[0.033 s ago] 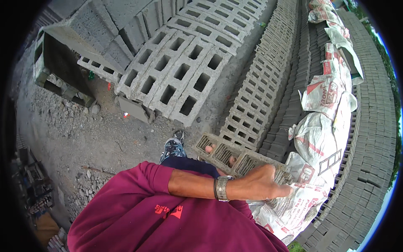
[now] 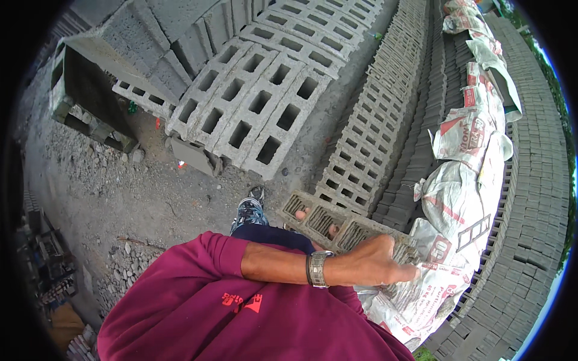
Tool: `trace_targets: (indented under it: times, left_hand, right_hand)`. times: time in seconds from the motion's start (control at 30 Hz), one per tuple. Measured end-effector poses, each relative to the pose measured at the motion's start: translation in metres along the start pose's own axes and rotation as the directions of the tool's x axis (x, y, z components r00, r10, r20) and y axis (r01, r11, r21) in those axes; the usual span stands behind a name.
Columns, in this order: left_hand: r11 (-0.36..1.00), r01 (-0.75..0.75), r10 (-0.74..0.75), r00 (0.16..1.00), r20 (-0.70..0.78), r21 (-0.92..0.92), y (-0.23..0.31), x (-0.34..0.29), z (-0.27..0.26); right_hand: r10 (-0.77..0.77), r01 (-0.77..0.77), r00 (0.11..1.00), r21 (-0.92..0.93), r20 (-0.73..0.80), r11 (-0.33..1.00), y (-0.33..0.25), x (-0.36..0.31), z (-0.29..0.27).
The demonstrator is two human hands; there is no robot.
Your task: The person stacks several concrete bricks onto an existing pile by hand, picking them up from the ground and placing them on top of the stack.
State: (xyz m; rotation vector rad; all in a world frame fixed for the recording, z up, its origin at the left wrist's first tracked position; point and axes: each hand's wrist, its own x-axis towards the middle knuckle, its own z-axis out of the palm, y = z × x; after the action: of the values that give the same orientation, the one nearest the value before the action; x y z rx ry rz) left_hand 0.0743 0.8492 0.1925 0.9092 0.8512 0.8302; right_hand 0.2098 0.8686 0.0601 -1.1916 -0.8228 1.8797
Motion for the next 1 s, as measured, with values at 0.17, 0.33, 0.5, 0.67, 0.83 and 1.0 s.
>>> trace_targets:
  times: [0.17, 0.33, 0.5, 0.67, 0.83, 1.0]
  left_hand:
    - [0.996, -0.063, 0.067, 0.996, -0.056, 0.068, -0.004, 0.001, 0.006]
    - [0.991, -0.126, 0.135, 0.962, -0.237, 0.052, -0.013, -0.026, -0.035]
    - [0.905, -0.377, 0.261, 0.857, -0.444, -0.195, -0.014, -0.074, -0.09]
    - [0.676, -0.693, 0.426, 0.644, -0.635, -0.25, -0.061, -0.087, -0.144]
    - [0.497, -0.82, 0.432, 0.516, -0.739, -0.282, -0.108, -0.089, -0.197]
    - [0.523, -0.825, 0.369, 0.446, -0.815, -0.215, -0.129, -0.083, -0.235]
  right_hand:
    - [0.017, -0.023, 0.993, 0.052, 0.119, 0.998, -0.011, 0.007, -0.006]
    - [0.022, -0.034, 0.977, 0.053, 0.211, 0.998, -0.026, 0.022, 0.023]
    - [0.055, -0.018, 0.96, -0.136, 0.276, 0.991, -0.04, 0.069, 0.085]
    - [0.038, 0.247, 0.921, -0.658, 0.388, 0.712, -0.059, 0.182, 0.123]
    - [0.115, 0.606, 0.754, -0.752, 0.647, 0.257, -0.067, 0.25, 0.22]
    - [0.239, 0.551, 0.802, -0.832, 0.548, 0.059, -0.016, 0.344, 0.23]
